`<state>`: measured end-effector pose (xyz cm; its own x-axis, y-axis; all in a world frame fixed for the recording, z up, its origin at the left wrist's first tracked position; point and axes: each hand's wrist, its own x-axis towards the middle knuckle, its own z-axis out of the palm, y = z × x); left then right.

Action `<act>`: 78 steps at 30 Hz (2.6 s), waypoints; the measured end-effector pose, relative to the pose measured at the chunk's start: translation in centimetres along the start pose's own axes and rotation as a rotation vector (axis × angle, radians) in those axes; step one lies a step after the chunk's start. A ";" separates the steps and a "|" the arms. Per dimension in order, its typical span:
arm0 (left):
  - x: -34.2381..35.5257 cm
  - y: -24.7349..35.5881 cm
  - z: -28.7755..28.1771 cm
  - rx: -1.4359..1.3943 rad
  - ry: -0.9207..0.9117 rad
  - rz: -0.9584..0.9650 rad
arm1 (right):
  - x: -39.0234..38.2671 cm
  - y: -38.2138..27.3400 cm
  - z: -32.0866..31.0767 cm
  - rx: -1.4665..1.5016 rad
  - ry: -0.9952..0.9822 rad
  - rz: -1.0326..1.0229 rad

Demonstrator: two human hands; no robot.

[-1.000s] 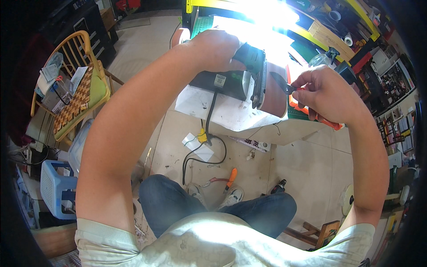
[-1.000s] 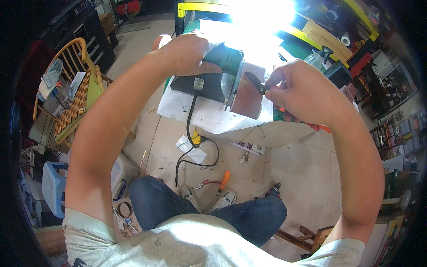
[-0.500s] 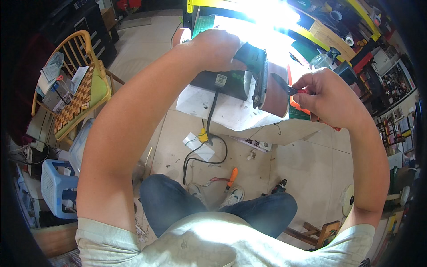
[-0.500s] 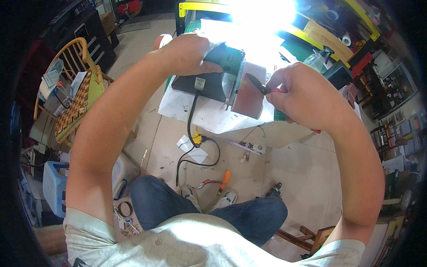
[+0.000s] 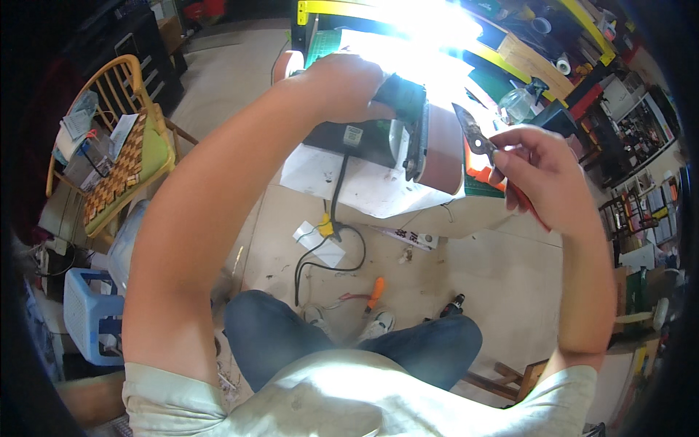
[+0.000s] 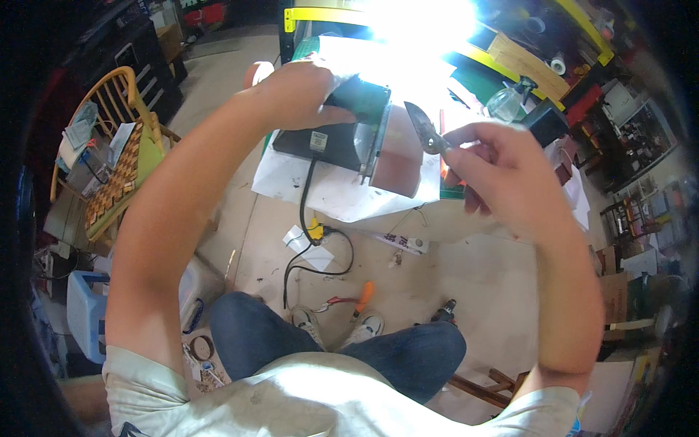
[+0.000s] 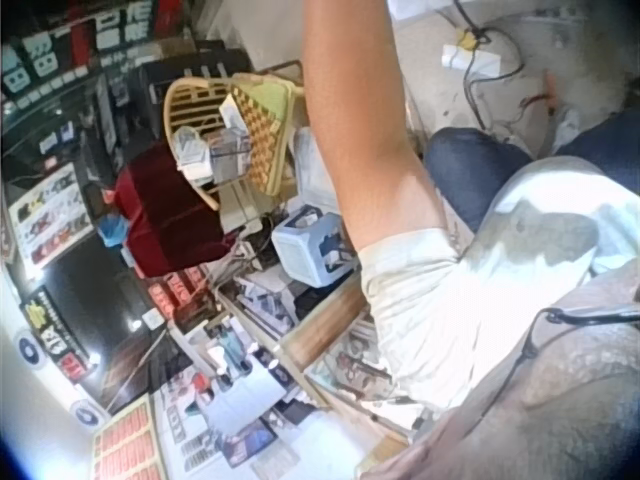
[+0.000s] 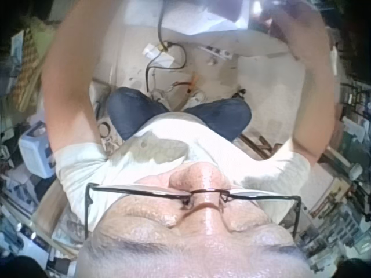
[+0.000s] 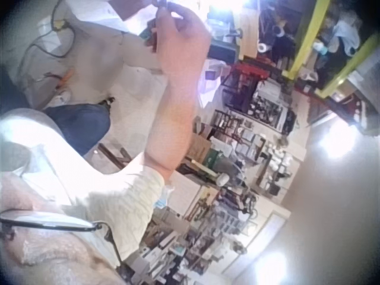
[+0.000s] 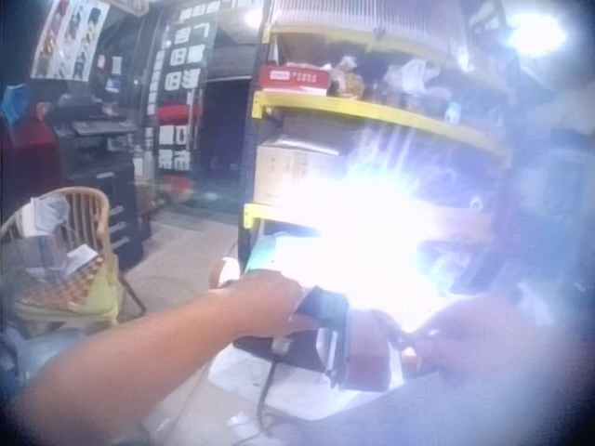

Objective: The person uses a bench grinder to sharpen the cutting edges of a pair of pliers. They hold the pliers with one hand and press the jaws against the rotating grinding wheel, repeatedly adjusting the angle and position to shape the edges.

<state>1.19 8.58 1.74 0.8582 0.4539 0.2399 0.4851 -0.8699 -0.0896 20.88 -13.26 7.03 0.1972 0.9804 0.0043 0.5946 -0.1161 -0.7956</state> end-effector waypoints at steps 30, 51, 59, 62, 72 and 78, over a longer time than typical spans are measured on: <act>-0.7 1.1 -0.4 0.015 0.064 -0.137 | -13.3 15.2 8.8 1.693 -0.165 -0.052; -0.3 -0.1 0.2 -0.023 0.013 -0.060 | -12.9 14.2 8.8 1.552 -0.112 0.012; 0.0 -0.1 0.4 -0.022 -0.017 -0.040 | -6.5 2.1 1.3 0.367 0.079 0.068; 0.0 -0.1 0.4 -0.027 -0.011 -0.020 | -1.8 -1.3 1.0 0.071 0.069 0.105; -0.3 -0.1 0.4 -0.057 0.050 0.014 | 4.3 -2.9 2.3 -0.254 0.031 0.192; -0.2 -0.6 0.8 -0.150 0.076 0.036 | 4.2 -2.8 2.9 -0.276 0.066 0.204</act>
<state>0.87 9.19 1.00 0.8564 0.4113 0.3121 0.4192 -0.9068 0.0446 17.81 -8.33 7.56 0.3778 0.9213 -0.0917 0.7247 -0.3559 -0.5901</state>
